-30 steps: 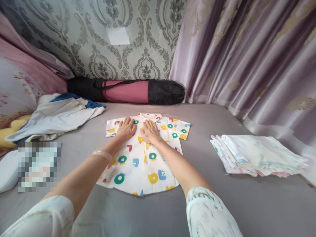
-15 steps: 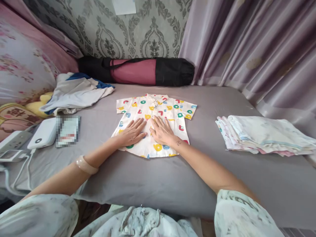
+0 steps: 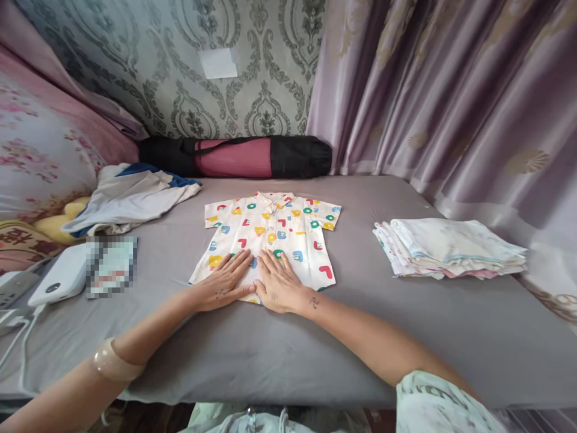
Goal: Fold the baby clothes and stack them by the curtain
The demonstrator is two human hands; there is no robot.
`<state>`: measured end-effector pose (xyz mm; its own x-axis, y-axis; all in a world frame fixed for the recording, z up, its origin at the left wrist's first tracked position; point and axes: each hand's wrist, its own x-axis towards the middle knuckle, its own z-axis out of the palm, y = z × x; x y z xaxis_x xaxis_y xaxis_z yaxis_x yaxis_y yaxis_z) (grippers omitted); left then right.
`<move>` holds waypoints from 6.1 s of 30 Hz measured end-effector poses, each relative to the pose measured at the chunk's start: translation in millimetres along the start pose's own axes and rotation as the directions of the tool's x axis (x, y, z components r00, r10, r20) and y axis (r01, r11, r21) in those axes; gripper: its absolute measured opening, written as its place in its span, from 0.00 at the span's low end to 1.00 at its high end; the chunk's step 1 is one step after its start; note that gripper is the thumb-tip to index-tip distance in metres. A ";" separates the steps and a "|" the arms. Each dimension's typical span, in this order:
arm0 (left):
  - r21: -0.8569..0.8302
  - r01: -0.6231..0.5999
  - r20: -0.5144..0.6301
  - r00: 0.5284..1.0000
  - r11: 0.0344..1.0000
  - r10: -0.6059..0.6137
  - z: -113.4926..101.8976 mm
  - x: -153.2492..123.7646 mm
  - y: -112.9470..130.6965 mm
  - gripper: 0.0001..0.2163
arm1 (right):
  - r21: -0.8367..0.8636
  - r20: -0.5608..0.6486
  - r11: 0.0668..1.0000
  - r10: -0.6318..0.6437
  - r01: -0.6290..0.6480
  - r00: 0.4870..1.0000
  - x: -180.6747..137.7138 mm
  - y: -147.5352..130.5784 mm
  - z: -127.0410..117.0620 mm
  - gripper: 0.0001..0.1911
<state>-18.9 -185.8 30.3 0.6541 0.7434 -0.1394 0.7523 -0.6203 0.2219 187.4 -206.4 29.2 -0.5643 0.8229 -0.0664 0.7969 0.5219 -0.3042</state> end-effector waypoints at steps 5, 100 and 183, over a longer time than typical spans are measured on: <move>-0.006 -0.007 0.007 1.000 1.000 0.007 -0.9 2.2 -3.4 0.37 | 0.070 0.036 0.998 -0.003 0.001 0.999 0.1 1.7 -4.7 0.34; -0.866 0.184 -0.114 0.834 0.465 -0.541 -56.3 333.3 72.1 0.06 | 0.257 -0.203 0.813 0.574 -0.522 0.793 -72.1 63.5 -37.9 0.08; -0.006 -0.094 -0.184 0.979 0.996 0.091 29.8 81.3 81.9 0.31 | -0.057 -0.126 0.902 0.419 -0.429 0.899 167.2 139.8 -34.5 0.35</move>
<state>98.3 -183.7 8.3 0.6941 0.7172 0.0610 0.6873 -0.6856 0.2402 211.9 11.9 8.3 -0.1457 0.9871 -0.0671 0.9728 0.1306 -0.1914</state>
